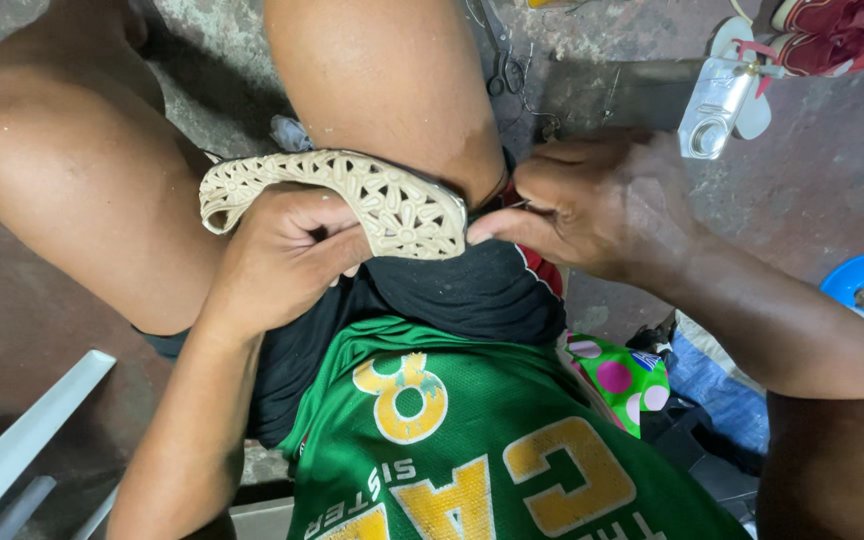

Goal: The person sews the sole of a shoe by hand using a needle and thread, repeatedly pulling the thread through the material and rotating the shoe.

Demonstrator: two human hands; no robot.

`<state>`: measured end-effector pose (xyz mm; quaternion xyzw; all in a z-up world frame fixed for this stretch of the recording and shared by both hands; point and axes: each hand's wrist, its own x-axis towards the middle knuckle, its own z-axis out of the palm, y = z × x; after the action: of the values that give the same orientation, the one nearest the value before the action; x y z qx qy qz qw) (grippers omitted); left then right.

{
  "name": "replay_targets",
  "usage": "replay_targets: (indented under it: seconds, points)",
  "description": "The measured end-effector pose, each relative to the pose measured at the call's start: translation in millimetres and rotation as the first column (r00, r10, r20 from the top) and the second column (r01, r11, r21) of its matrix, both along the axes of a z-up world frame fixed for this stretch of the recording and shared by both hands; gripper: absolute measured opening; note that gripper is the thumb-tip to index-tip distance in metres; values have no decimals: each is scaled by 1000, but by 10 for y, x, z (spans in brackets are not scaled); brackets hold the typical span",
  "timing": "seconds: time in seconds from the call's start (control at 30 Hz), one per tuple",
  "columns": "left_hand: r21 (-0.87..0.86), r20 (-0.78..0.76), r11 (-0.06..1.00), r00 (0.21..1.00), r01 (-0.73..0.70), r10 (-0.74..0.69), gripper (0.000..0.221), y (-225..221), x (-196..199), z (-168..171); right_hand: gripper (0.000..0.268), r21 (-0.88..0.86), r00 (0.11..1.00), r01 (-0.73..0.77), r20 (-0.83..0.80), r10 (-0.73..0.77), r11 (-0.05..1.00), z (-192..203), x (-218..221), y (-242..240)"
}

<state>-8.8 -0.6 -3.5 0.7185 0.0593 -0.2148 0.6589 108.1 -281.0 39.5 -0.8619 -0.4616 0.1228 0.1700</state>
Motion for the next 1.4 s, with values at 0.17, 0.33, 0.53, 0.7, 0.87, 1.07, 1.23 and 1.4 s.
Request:
replay_targets:
  seconds: [0.17,0.33,0.53,0.7,0.87,1.07,1.23,1.4]
  points:
    - [-104,-15,936,941,-337,337,15,-88,-210,86,45,31,995,-1,-99,4,1000,-93,97,-220]
    - [174,175,867,881,-467,439,17,-253,-409,324,48,-59,983,131,-123,-137,990,-17,144,-363]
    - [381,606,782,772,-494,193,47,-666,-415,637,41,117,940,114,-334,-69,987,30,-153,-276]
    - [622,701,657,677,-426,-225,39,-814,-205,815,32,232,904,124,-428,-13,965,31,-260,-223]
    - [507,672,813,721,-285,-167,23,-797,-64,895,36,224,914,72,-404,25,972,122,-224,-163]
    - [198,444,953,888,-228,121,20,-696,-125,876,51,384,797,285,-604,5,878,33,-506,150]
    - [-191,230,946,925,-263,304,34,-659,-242,976,28,252,692,437,-707,-144,864,-271,-728,216]
    - [-42,223,985,959,-169,174,38,-661,-195,1154,12,378,504,413,-853,138,829,-272,-530,-89]
